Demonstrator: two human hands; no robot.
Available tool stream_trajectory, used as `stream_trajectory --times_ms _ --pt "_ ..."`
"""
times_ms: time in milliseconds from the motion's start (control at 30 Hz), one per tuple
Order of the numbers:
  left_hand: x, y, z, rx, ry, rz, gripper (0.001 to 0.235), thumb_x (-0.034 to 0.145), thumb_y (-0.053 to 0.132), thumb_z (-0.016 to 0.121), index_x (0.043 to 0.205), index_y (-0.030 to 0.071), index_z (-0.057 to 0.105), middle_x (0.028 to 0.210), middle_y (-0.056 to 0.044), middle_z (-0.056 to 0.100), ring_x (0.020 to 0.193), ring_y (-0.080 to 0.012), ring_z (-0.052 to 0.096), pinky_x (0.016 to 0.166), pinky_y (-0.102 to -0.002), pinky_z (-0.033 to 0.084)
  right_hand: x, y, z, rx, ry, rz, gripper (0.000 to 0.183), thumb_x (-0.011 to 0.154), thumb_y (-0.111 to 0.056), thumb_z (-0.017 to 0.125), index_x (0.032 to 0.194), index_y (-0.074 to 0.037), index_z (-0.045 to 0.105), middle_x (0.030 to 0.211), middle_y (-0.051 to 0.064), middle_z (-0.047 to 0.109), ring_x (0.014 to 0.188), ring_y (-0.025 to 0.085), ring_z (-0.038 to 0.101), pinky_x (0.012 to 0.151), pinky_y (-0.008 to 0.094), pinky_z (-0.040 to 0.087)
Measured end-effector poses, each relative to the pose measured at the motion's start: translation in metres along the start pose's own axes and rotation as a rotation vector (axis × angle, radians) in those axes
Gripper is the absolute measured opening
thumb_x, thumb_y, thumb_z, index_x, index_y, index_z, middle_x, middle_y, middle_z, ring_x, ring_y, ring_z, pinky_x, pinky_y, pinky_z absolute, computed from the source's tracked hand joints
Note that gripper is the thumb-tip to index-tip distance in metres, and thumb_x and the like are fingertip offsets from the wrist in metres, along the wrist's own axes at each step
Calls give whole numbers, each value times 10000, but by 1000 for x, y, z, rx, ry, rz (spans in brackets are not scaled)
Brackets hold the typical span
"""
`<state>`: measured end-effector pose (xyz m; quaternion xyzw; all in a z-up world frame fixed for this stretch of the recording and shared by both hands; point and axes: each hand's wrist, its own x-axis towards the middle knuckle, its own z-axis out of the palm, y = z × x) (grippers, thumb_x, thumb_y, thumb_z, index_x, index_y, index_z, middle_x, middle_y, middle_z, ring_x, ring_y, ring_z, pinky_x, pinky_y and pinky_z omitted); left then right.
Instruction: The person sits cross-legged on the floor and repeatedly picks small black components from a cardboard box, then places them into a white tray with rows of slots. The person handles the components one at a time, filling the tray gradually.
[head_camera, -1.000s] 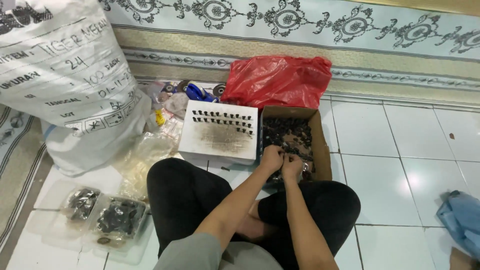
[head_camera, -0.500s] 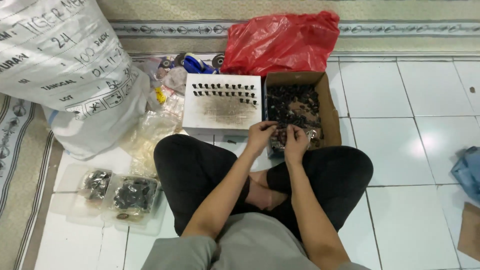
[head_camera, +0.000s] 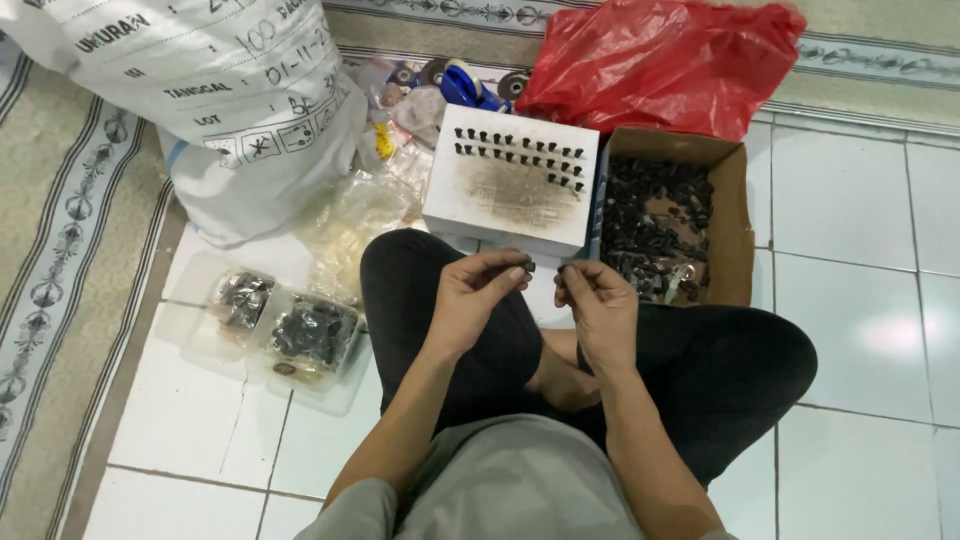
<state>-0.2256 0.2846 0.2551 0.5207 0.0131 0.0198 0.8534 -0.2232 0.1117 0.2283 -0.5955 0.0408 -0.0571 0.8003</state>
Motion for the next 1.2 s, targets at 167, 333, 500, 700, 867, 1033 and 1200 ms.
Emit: stream_trajectory --times_ms 167,333,500,700,867,1033,1200 --pt "-2 -14 4 -28 -40 52 202 881 -50 761 1083 -58 757 976 -188 764 856 -193 744 773 -350 658 -6 -25 11 -174 -19 -123 109 976 -36 715 976 72 732 759 174 701 651 182 659 589 327 602" --pt "1 -15 15 -48 -71 104 200 877 -45 772 1075 -62 759 965 -182 754 828 -180 734 749 -333 651 -7 -29 14 -240 -17 -175 107 960 -39 734 969 67 744 746 161 701 663 188 684 594 320 607" --pt "3 -9 17 -8 -89 138 165 885 -24 774 1049 -47 771 950 -156 745 873 -159 706 731 -320 627 -6 -38 21 -323 -35 -332 31 921 21 770 929 40 747 698 105 663 670 130 637 605 290 558" --pt "3 8 14 120 -148 173 163 879 -13 781 1042 -20 784 926 -157 741 873 -179 714 738 -342 624 -4 -43 17 -308 -105 -288 65 909 1 782 878 40 740 627 100 637 630 113 572 579 283 529" --pt "7 12 19 132 -140 218 155 872 -17 780 1027 -14 790 905 -152 737 838 -175 714 712 -330 624 -5 -46 22 -327 -75 -242 85 924 -5 766 853 35 741 605 103 643 598 117 573 554 267 507" --pt "16 -12 10 157 -120 205 167 871 -42 763 1034 -17 787 889 -166 731 817 -190 714 698 -343 627 3 -22 17 -311 -32 -205 87 932 1 752 856 39 731 617 105 648 610 112 563 567 264 506" --pt "44 -68 -13 113 -69 57 188 907 -28 740 1091 -11 773 957 -157 756 867 -178 710 760 -337 632 28 12 8 -324 -68 -72 133 889 -14 800 983 55 735 701 109 644 663 138 607 620 278 563"
